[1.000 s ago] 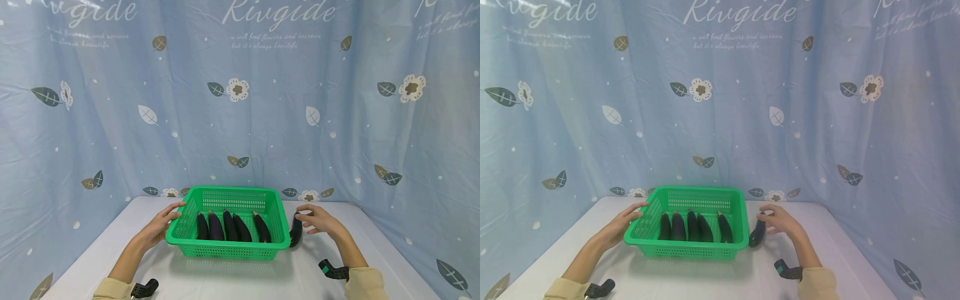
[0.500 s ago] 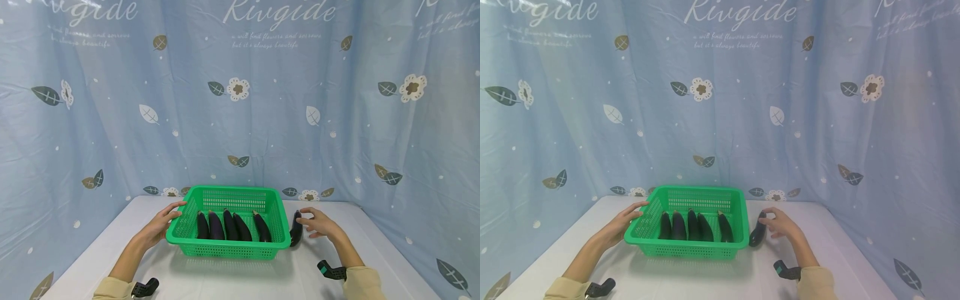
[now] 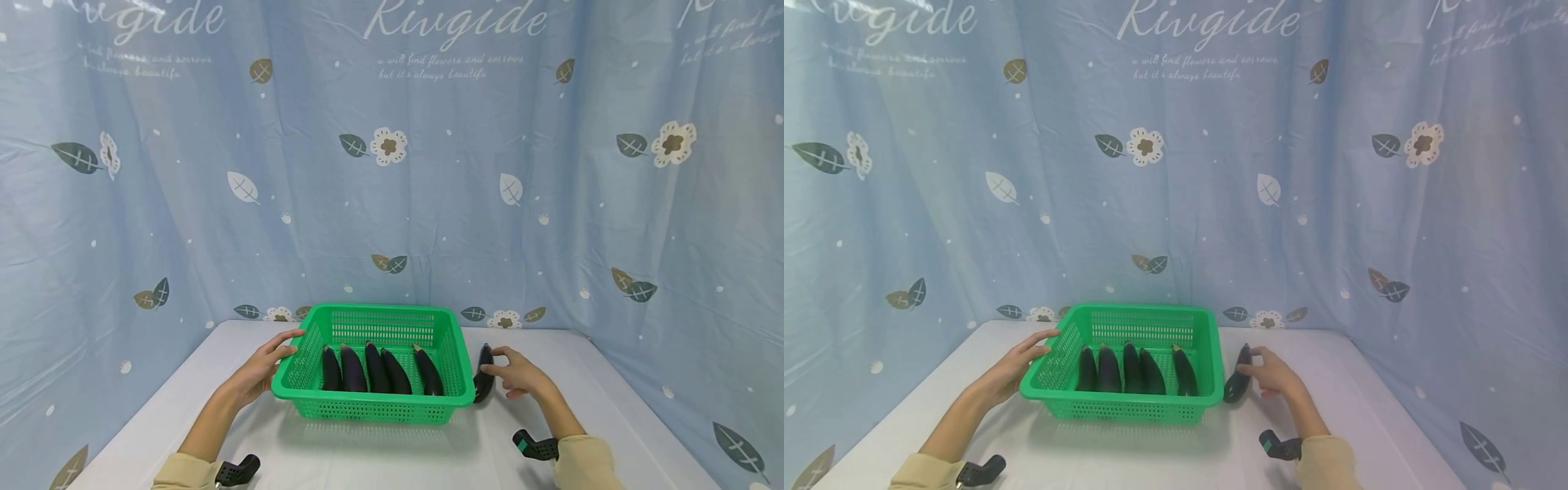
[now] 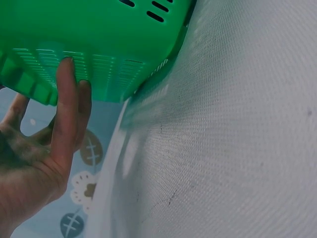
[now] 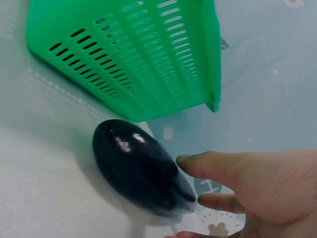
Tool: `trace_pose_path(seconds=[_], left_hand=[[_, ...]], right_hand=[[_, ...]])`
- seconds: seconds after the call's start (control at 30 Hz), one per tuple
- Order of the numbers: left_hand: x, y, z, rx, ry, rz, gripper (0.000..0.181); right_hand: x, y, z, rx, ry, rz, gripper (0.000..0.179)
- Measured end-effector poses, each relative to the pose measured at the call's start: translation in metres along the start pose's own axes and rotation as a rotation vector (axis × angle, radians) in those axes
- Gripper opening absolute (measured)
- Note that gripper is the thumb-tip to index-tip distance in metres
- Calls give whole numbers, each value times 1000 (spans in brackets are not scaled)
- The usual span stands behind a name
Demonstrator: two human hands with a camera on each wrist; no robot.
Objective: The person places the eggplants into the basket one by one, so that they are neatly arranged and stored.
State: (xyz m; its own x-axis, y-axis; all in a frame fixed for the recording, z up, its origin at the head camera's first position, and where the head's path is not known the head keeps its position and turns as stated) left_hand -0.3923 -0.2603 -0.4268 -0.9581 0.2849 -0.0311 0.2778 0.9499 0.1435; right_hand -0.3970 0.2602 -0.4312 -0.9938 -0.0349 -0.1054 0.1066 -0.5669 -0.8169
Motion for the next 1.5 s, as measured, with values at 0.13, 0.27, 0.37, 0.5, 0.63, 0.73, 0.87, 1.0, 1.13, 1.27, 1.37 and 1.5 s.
trace_pose_path(seconds=[0.13,0.27,0.37,0.5,0.63,0.73,0.87,1.0,1.13,1.27,1.37,1.5], left_hand=[[0,1,0,3,0,0,51],[-1,1,0,8,-1,-3,53],[-1,1,0,7,-3,-3,53],[0,1,1,7,-3,2,53],[0,1,1,7,8,18,54],[0,1,1,5,9,23,54],[0,0,0,0,-3,14,54],[0,0,1,-1,-7,4,53],[0,0,0,-2,-2,10,52],[0,0,0,3,9,27,53],[0,0,0,6,8,22,53],[0,0,-1,16,9,15,52]], right_hand=[[1,4,0,2,2,6,69],[1,6,2,22,-2,4,70],[1,9,3,37,-13,3,68],[1,12,5,52,-31,6,63],[0,13,7,80,-52,13,57],[-1,14,9,98,-67,17,54],[-3,13,10,110,-63,15,53],[-3,14,11,115,-44,15,57],[-2,16,11,116,-28,13,65],[0,17,11,121,-27,10,67],[1,18,11,126,-32,11,66],[0,18,12,142,-32,16,64]])
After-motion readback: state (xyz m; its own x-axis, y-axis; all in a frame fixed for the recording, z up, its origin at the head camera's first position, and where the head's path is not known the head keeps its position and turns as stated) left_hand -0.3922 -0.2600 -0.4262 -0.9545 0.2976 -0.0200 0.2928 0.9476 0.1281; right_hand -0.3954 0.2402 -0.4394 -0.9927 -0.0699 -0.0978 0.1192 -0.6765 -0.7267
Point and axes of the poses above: each hand's wrist, its own x-axis towards the middle knuckle, its own y-axis out of the palm, z = x × y, the point moved 5 cm from there along x, towards the middle knuckle, and after that the axes turned 13 degrees about -x, right-handed, at the moved point
